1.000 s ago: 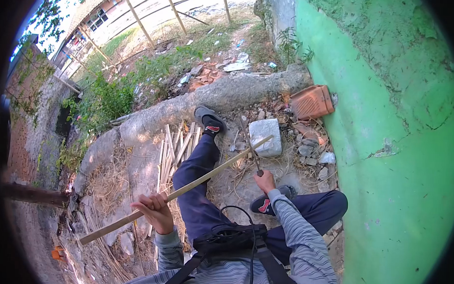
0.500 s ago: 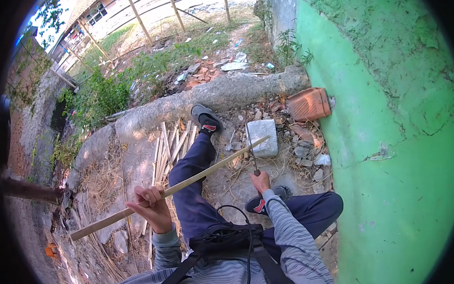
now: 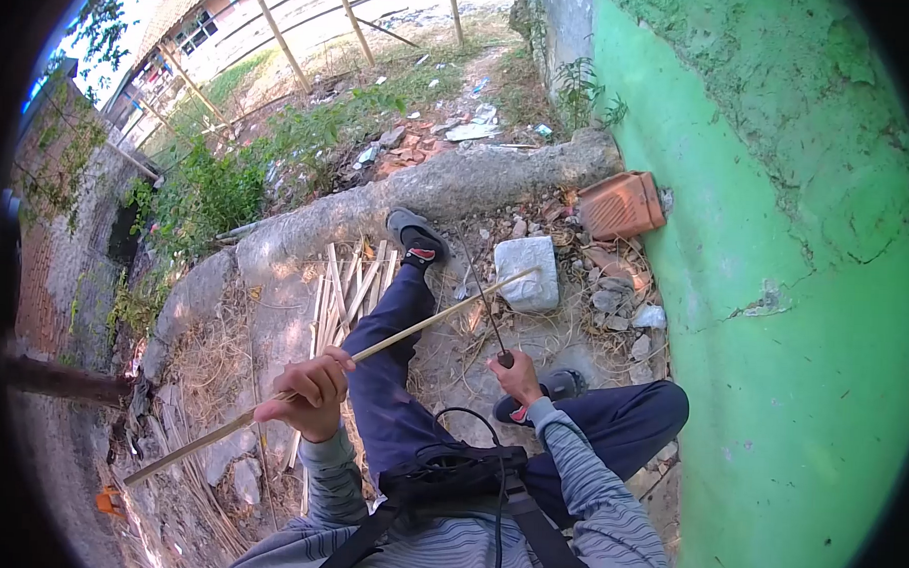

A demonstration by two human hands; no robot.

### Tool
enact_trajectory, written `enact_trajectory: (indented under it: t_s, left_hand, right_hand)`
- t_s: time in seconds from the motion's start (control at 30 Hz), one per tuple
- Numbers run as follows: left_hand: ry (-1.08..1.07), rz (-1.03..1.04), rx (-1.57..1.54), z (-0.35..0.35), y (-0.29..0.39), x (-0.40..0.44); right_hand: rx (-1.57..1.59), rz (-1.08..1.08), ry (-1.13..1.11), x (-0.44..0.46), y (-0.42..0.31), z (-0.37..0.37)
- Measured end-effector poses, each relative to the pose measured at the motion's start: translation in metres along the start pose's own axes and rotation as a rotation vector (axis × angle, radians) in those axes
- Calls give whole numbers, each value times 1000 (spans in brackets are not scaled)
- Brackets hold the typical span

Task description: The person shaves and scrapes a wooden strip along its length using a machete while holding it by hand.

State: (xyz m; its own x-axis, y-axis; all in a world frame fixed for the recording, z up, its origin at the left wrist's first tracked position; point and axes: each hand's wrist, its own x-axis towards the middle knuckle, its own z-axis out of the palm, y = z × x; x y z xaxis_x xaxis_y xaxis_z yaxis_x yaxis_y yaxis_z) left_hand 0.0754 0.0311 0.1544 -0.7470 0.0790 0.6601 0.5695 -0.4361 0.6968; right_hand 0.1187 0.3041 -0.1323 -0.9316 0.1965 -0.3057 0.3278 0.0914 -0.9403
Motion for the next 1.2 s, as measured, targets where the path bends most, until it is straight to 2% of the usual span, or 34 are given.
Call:
enact_trajectory:
  t_s: [0.03,0.1,0.2,0.33,0.4,0.53,0.63,0.7,0.73,0.8,0.9,1.0,1.1,1.2]
  left_hand:
    - [0,-1,1,0,-1,-3]
    - [15,26,-82,-2,-4,-9]
    - [48,25,-138,-5,-2,-13]
    - [10,5,-164,-9,1,-14]
    - [-47,-7,-163,-7,4,-14]
    - [-115,-38,-178,-13,8,-15]
    - [-145,-74,-225,-19,11,-18]
    - [-156,-124,-230,-21,13,-19]
    - [-156,-120,-228,-24,13,-19]
    - [-183,-155,-267,-30,13,-23]
    - [-210,-156,-257,-35,10,-24]
    - [-214,-171,-249,-39,12,-23]
    - [-117,-146,-232,-46,9,-25]
    - [-142,-158,-275,-59,8,-26]
  right_hand:
    - [1,1,-1,2,4,-2]
    - [-179,-143,75,9,10,-7]
    - [-311,-106,33,7,2,-15]
    - [-291,-81,-58,-7,-8,-27]
    - [-327,-135,-142,-15,-22,-32]
    - [-366,-165,-155,-8,-12,-35]
    - [-315,-112,-59,6,14,-31]
    - [-275,54,-26,15,25,-30]
    - [-277,50,-27,14,17,-29]
    - [-262,-107,-159,-3,-6,-26]
    - [-264,-210,-219,-12,-25,-16]
    - [-253,-121,-146,7,-5,-7]
    - [-361,-136,-89,10,-24,1]
    - [-318,-232,-70,-9,-47,8]
